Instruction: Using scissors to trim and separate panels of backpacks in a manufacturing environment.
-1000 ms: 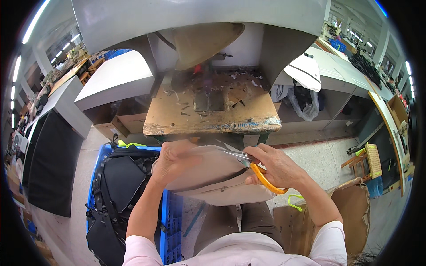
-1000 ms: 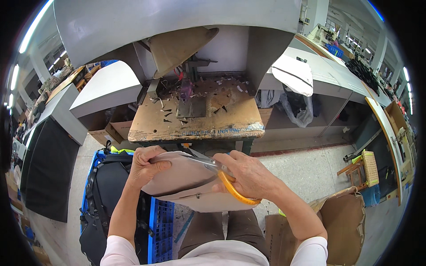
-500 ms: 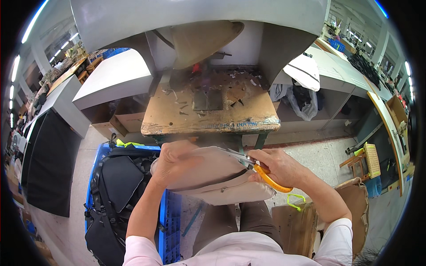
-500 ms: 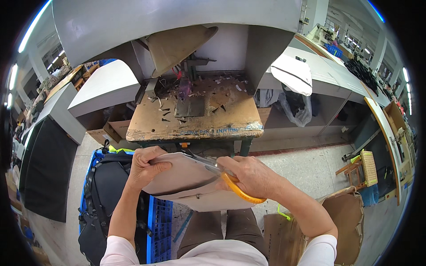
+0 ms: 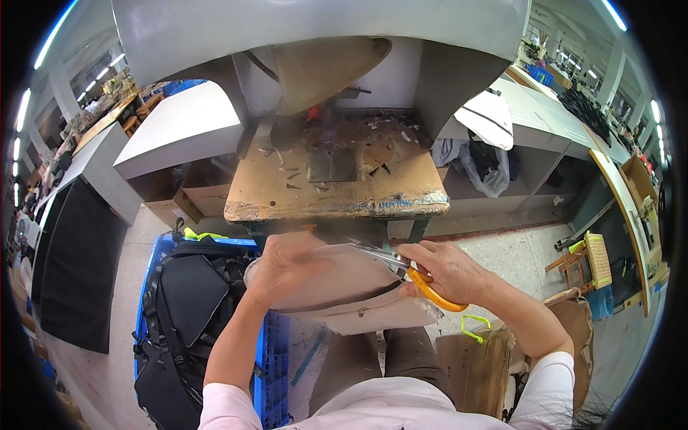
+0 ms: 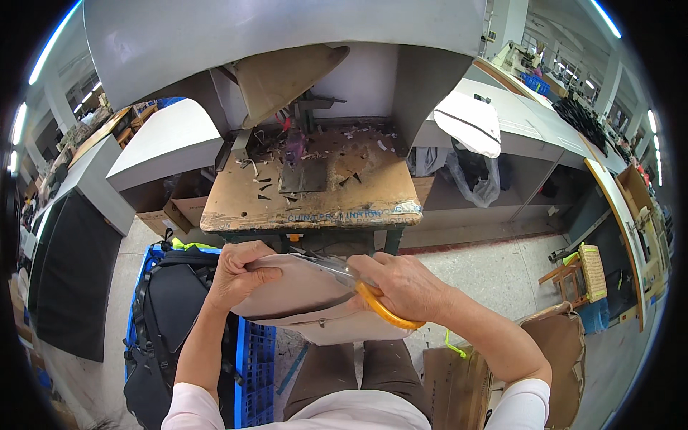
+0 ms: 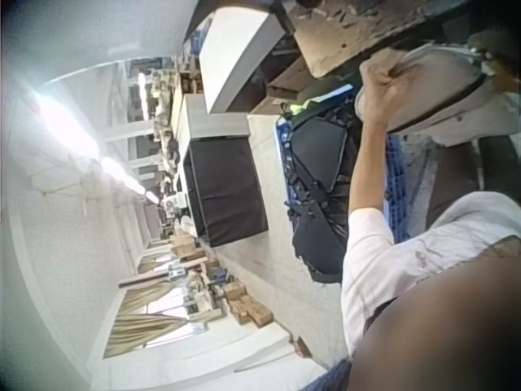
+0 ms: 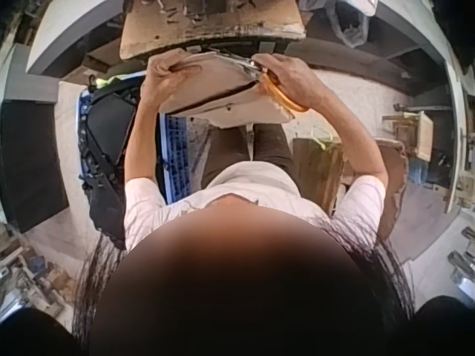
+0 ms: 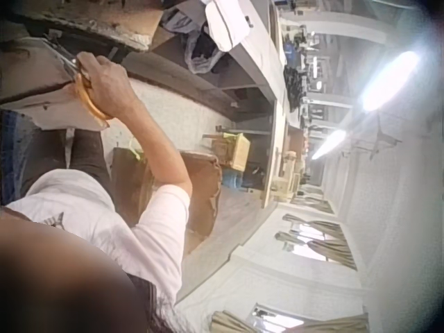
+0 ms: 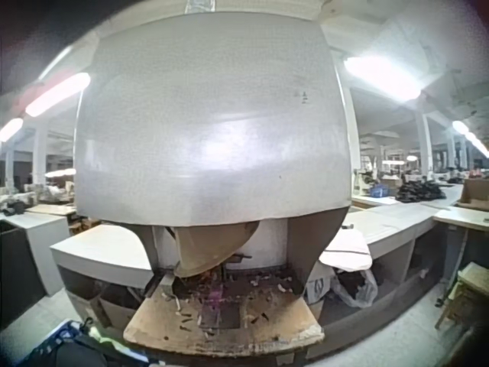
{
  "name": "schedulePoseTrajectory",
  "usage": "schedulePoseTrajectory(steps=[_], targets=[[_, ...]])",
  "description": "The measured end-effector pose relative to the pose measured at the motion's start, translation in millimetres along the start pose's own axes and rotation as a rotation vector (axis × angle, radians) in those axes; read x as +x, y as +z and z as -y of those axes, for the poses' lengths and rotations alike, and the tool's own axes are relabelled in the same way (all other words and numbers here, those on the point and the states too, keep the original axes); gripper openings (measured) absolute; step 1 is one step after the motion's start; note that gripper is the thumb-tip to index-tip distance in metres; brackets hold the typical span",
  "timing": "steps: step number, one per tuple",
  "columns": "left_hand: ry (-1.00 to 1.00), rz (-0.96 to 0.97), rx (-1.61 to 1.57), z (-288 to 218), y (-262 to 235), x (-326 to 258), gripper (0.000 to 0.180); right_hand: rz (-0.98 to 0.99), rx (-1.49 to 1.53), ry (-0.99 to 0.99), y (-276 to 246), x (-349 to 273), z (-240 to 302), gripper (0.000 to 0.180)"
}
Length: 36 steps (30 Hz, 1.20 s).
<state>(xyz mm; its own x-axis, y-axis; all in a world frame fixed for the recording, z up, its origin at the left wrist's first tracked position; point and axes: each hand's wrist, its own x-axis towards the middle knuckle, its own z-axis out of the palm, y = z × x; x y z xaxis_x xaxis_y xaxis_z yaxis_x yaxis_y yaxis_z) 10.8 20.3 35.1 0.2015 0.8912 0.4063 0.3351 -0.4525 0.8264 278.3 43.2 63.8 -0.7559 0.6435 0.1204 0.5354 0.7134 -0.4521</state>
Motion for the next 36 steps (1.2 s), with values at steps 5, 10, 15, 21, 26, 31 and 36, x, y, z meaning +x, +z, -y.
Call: schedulePoseTrajectory(steps=[5, 10, 15, 21, 26, 31, 36], targets=[[-0.057, 0.035, -0.018, -7.5, 5.3, 1.3, 0.021, -0.082, -0.127, -0.116, -2.6, 2.7, 0.7, 0.039], [-0.096, 0.045, -0.046, -7.7, 7.4, 0.0, 0.02, 0.009, -0.044, -0.046, 1.5, -3.5, -9.3, 0.034], [-0.136, 0.141, 0.003, -10.9, 12.7, 2.7, 0.02, -0.069, 0.037, -0.034, 1.5, -3.0, -4.3, 0.046], [-0.003, 0.09, 0.117, -3.3, 27.4, 6.5, 0.021, -0.127, 0.817, 0.132, 34.8, 13.1, -0.1, 0.047], [0.054, -0.697, 0.174, 27.2, 8.3, -39.9, 0.043, -0.394, 1.173, 0.271, 37.8, 3.4, -8.4, 0.044], [-0.46, -0.537, -0.681, 149.9, 41.6, -117.6, 0.043, -0.532, 1.198, 0.281, 41.0, 1.0, -9.6, 0.044], [-0.382, -0.394, -0.666, 152.9, 69.3, -103.1, 0.03, -0.794, 1.257, 0.221, 57.9, -7.1, -8.1, 0.049]])
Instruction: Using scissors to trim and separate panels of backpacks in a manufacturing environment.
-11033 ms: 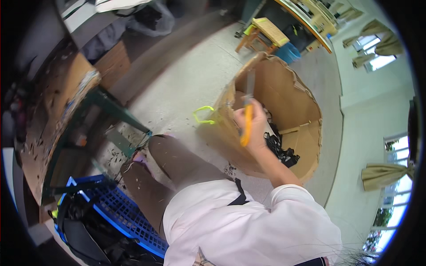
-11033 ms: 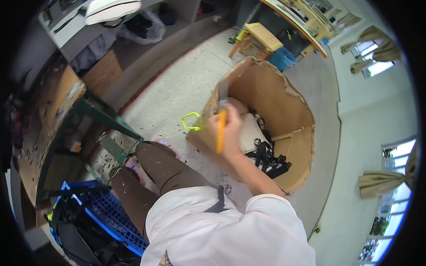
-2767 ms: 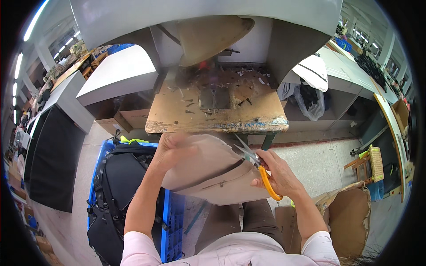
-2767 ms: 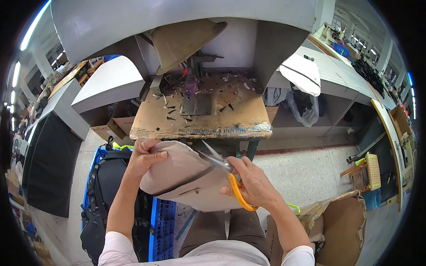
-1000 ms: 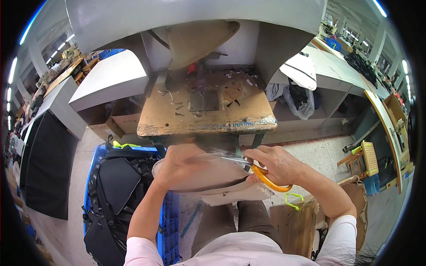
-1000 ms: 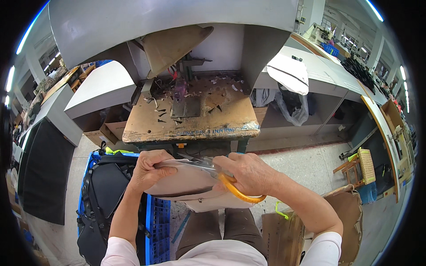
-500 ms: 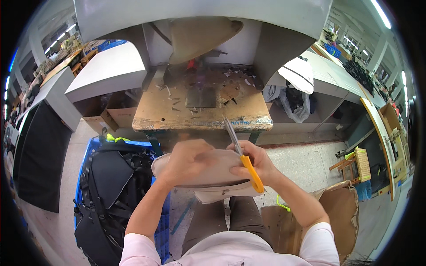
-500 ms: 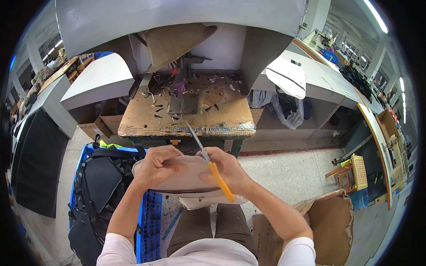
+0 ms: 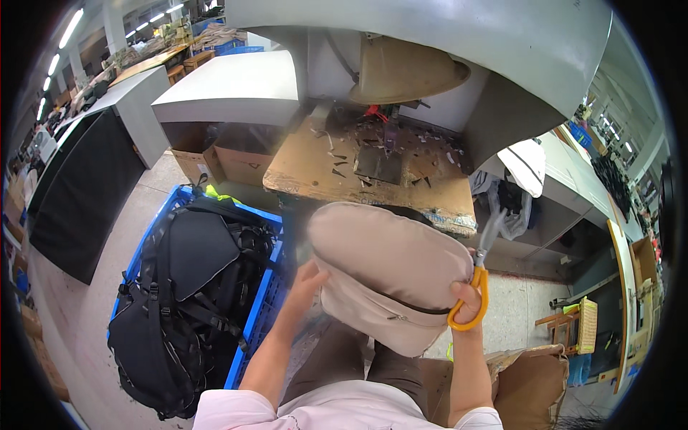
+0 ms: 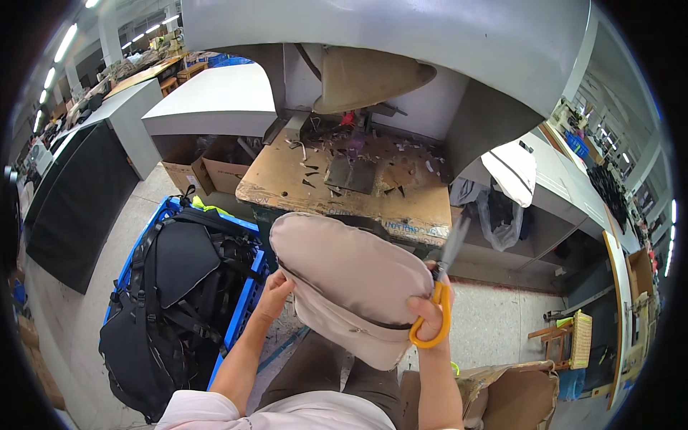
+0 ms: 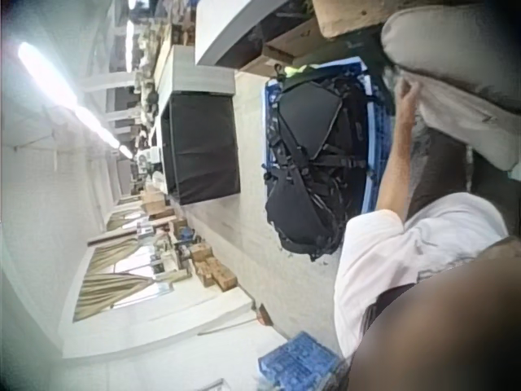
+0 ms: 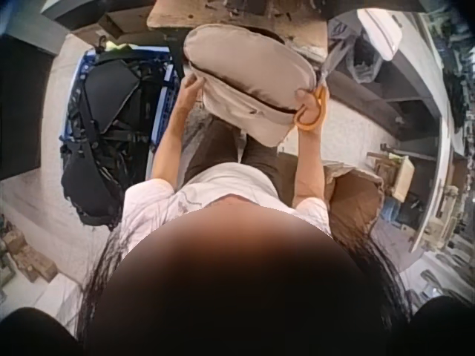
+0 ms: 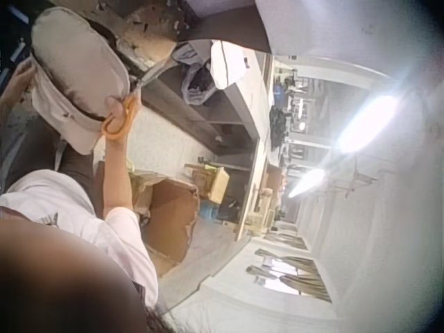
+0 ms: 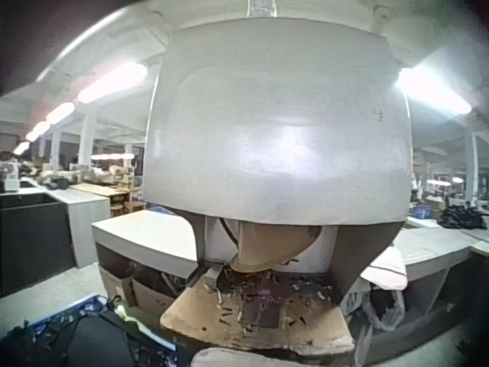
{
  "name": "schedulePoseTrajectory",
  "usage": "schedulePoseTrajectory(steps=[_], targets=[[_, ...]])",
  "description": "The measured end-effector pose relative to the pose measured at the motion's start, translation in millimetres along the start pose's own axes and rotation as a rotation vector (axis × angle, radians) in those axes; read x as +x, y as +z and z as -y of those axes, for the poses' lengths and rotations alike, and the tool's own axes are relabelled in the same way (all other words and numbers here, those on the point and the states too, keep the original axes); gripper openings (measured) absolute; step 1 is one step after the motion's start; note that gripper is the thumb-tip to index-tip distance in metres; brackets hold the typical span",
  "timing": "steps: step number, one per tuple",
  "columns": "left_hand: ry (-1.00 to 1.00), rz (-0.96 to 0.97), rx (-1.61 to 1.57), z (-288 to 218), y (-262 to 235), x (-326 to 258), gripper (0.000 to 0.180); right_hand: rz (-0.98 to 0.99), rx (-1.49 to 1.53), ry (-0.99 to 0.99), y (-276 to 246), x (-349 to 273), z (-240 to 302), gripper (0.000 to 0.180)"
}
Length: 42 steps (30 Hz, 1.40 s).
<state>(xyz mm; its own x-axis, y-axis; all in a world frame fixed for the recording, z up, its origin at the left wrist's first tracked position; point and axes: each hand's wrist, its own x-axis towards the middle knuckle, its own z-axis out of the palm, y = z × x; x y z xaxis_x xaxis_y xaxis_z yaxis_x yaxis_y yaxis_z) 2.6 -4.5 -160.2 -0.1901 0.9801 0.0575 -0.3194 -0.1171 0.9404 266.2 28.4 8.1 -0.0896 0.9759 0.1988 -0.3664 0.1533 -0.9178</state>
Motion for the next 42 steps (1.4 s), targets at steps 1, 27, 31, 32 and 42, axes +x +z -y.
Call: schedulePoseTrajectory(steps=[1, 27, 31, 32, 42], targets=[[0.002, 0.005, -0.002, -10.8, 4.0, 1.5, 0.03, -0.066, 0.049, -0.04, -4.1, -4.9, -2.8, 0.049], [0.214, 0.648, 0.549, -122.8, 78.8, 4.1, 0.021, 0.824, -1.449, 0.145, -41.0, -29.9, 114.6, 0.071], [0.243, 0.614, 0.538, -116.9, 74.9, 1.0, 0.023, 0.853, -1.521, 0.143, -40.8, -33.4, 118.4, 0.069], [0.27, 0.61, 0.535, -117.0, 75.7, 0.5, 0.023, 0.853, -1.521, 0.147, -42.0, -34.2, 117.9, 0.069], [0.341, 0.59, 0.571, -117.4, 77.2, -6.9, 0.026, 0.89, -1.488, 0.113, -45.2, -32.7, 115.2, 0.065]])
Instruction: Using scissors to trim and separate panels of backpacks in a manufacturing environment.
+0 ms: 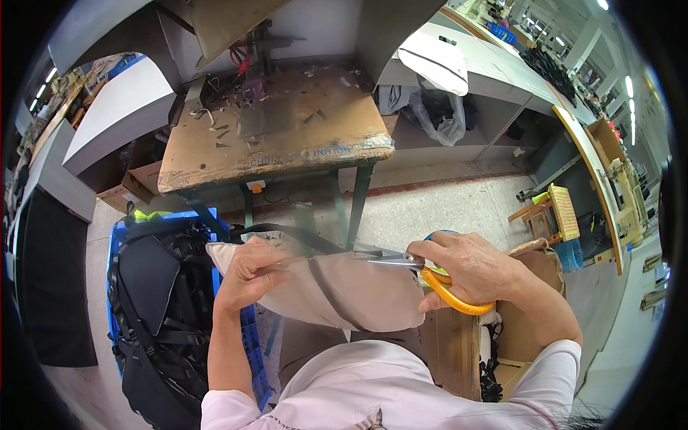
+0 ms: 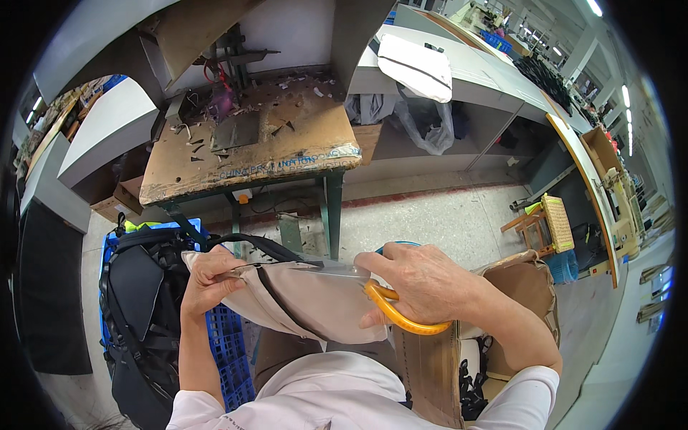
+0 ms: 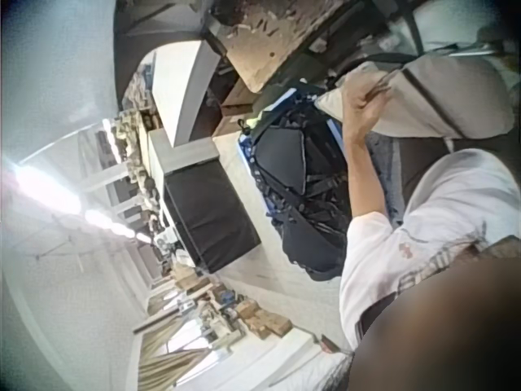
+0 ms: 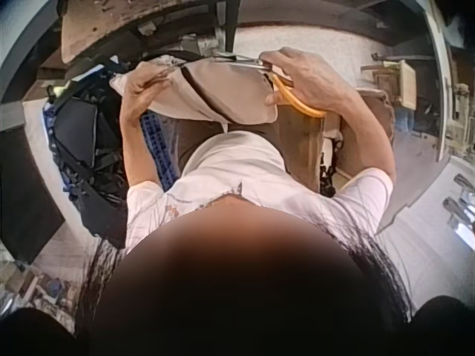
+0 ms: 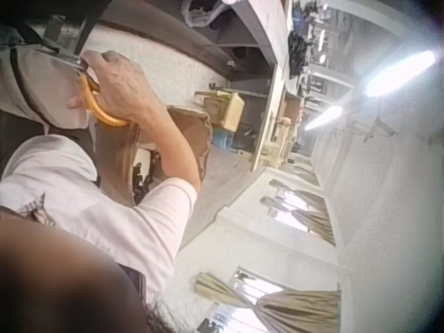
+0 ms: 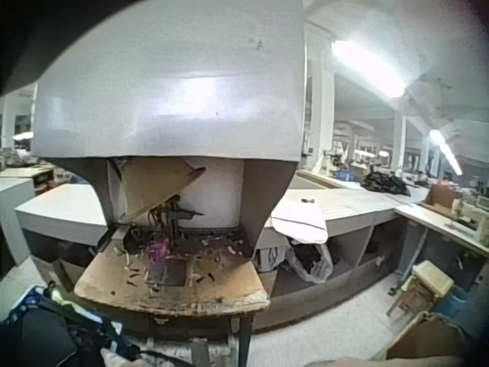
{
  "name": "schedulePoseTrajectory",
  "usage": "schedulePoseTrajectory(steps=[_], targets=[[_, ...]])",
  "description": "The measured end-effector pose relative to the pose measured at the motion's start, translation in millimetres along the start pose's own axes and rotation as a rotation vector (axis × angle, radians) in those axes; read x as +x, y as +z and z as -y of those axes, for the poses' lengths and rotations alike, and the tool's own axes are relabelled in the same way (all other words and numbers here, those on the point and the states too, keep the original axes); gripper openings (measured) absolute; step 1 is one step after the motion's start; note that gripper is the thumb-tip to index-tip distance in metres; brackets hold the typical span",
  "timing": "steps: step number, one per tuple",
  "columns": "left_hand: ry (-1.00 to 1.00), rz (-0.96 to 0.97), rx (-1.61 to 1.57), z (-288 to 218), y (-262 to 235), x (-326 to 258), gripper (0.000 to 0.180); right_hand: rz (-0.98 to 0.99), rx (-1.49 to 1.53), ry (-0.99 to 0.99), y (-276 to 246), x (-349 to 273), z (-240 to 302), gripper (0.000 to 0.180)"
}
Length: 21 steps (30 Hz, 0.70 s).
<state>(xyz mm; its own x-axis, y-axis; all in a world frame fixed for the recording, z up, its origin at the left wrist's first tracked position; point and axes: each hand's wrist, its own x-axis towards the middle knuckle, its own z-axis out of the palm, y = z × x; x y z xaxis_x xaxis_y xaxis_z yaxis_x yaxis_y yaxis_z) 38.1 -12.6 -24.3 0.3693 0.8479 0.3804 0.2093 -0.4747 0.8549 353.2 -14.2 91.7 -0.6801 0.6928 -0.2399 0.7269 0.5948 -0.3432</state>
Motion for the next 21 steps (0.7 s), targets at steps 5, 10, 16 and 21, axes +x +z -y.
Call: schedulePoseTrajectory(steps=[5, 10, 16, 21], targets=[[-0.007, -0.021, 0.031, -6.2, 3.2, -0.5, 0.025, -0.012, -0.041, -0.036, -2.6, -1.0, -0.8, 0.058], [-0.027, -0.047, 0.022, -2.9, 3.6, -4.3, 0.024, 0.009, -0.116, 0.015, 1.4, -4.5, -2.5, 0.049], [-0.011, -0.005, 0.05, -5.0, 5.2, -3.8, 0.024, -0.027, -0.069, -0.081, -3.8, -3.9, 0.9, 0.047], [-0.031, 0.013, 0.07, -6.3, 11.3, -3.0, 0.022, 0.02, -0.053, -0.068, 0.1, -1.2, 1.0, 0.047]])
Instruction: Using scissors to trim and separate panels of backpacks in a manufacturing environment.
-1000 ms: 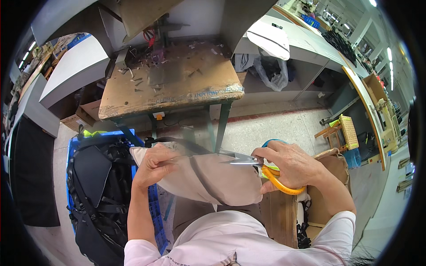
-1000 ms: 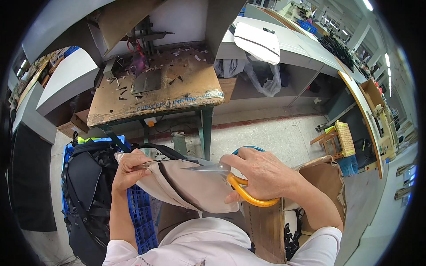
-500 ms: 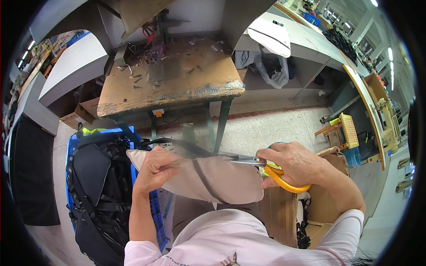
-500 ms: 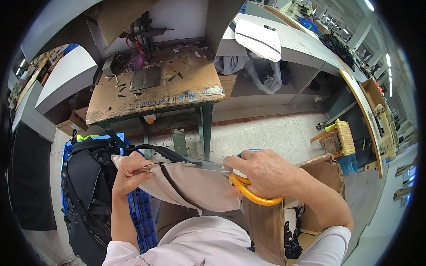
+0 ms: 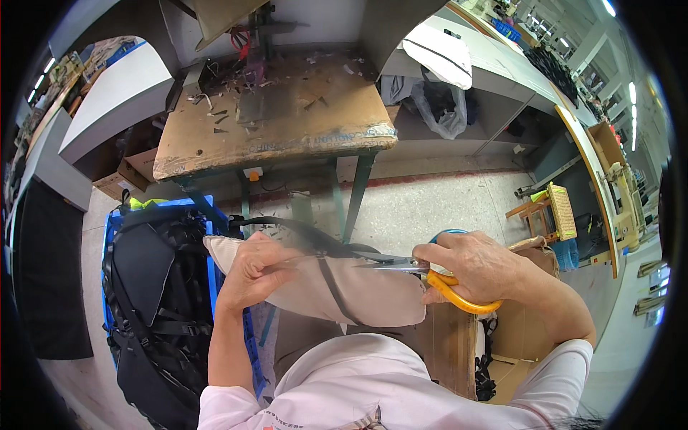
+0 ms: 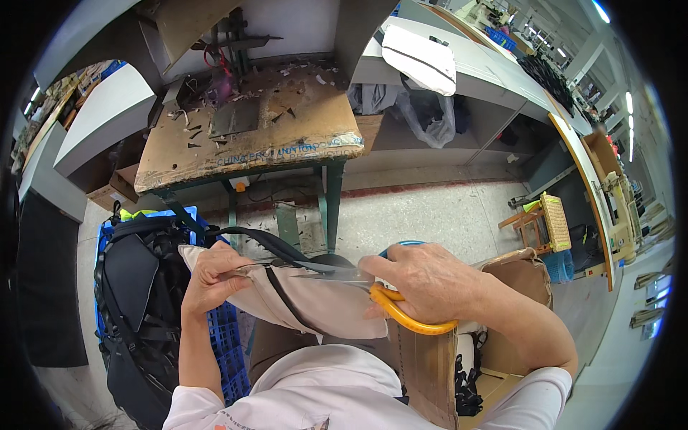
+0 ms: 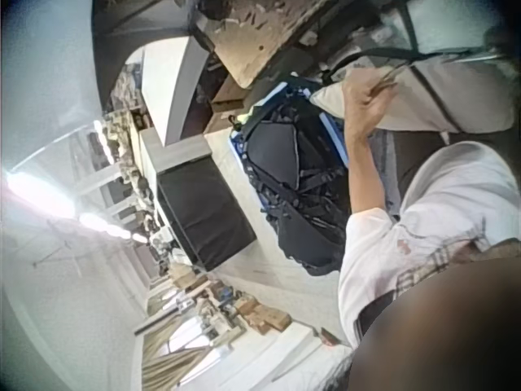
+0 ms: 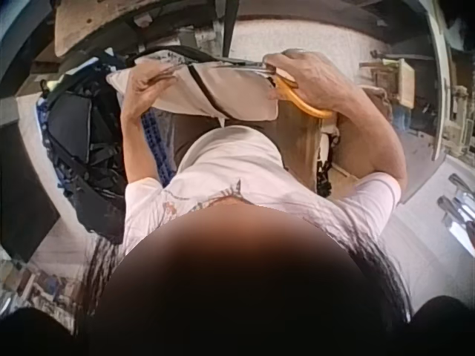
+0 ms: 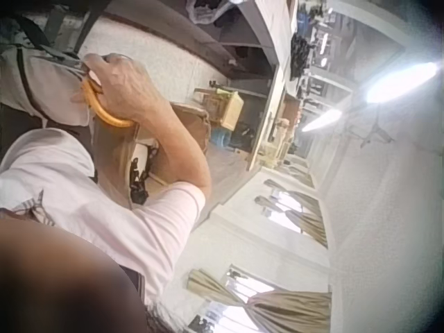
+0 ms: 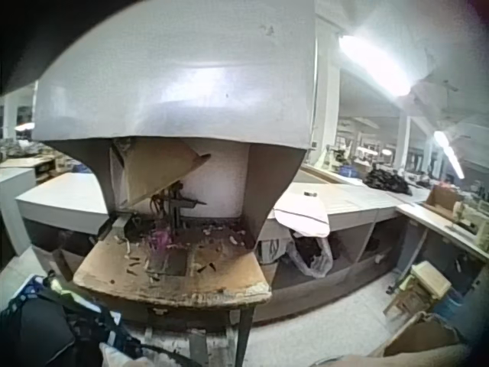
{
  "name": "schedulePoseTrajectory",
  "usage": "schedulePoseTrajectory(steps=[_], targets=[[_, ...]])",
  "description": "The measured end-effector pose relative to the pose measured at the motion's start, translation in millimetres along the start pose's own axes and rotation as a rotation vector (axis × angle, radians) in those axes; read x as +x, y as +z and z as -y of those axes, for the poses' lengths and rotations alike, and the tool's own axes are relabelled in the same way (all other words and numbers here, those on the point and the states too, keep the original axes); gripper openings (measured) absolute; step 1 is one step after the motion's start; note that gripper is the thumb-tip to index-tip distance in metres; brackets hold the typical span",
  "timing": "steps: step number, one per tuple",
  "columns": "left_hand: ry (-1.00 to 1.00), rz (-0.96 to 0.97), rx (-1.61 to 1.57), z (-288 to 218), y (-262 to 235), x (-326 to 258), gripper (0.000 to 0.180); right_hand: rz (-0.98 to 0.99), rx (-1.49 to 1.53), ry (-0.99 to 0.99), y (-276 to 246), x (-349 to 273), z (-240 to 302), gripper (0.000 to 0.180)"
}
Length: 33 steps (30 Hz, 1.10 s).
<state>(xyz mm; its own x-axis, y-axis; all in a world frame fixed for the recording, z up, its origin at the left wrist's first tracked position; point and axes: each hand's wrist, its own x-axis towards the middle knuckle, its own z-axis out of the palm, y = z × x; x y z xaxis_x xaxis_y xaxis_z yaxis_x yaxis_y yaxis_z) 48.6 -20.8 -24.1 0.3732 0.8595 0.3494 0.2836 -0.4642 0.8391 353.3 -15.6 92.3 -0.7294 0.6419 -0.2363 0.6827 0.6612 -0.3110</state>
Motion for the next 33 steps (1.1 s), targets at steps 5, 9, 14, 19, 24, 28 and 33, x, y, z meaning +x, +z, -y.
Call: schedulePoseTrajectory(steps=[5, 9, 14, 19, 24, 28, 33], targets=[[-0.025, 0.004, -0.021, -0.5, 1.0, 1.3, 0.021, 0.046, -0.018, 0.06, 9.6, -4.4, -3.4, 0.047], [-0.063, 0.032, -0.029, -1.9, 0.4, 1.9, 0.02, -0.039, 0.002, 0.005, 13.0, -6.7, -5.0, 0.038], [-0.089, 0.065, -0.014, 0.8, 1.0, 2.4, 0.018, -0.004, -0.02, 0.041, 16.7, -11.0, -8.1, 0.039], [-0.073, 0.052, -0.012, 1.9, 9.1, 5.7, 0.017, -0.142, 0.248, 0.09, 9.3, 0.0, -4.7, 0.05], [-0.066, 0.233, 0.198, -9.5, 27.3, 21.0, 0.02, -0.078, 0.531, 0.261, 40.2, 31.3, -4.9, 0.046], [-0.019, 0.155, 0.217, -6.6, 5.9, 15.8, 0.031, -0.144, 0.812, 0.175, 63.9, 30.8, -17.6, 0.042], [-0.363, -0.163, 0.148, 55.3, -42.0, -29.6, 0.051, -0.128, 0.952, 0.232, 68.8, 20.2, -20.2, 0.042]])
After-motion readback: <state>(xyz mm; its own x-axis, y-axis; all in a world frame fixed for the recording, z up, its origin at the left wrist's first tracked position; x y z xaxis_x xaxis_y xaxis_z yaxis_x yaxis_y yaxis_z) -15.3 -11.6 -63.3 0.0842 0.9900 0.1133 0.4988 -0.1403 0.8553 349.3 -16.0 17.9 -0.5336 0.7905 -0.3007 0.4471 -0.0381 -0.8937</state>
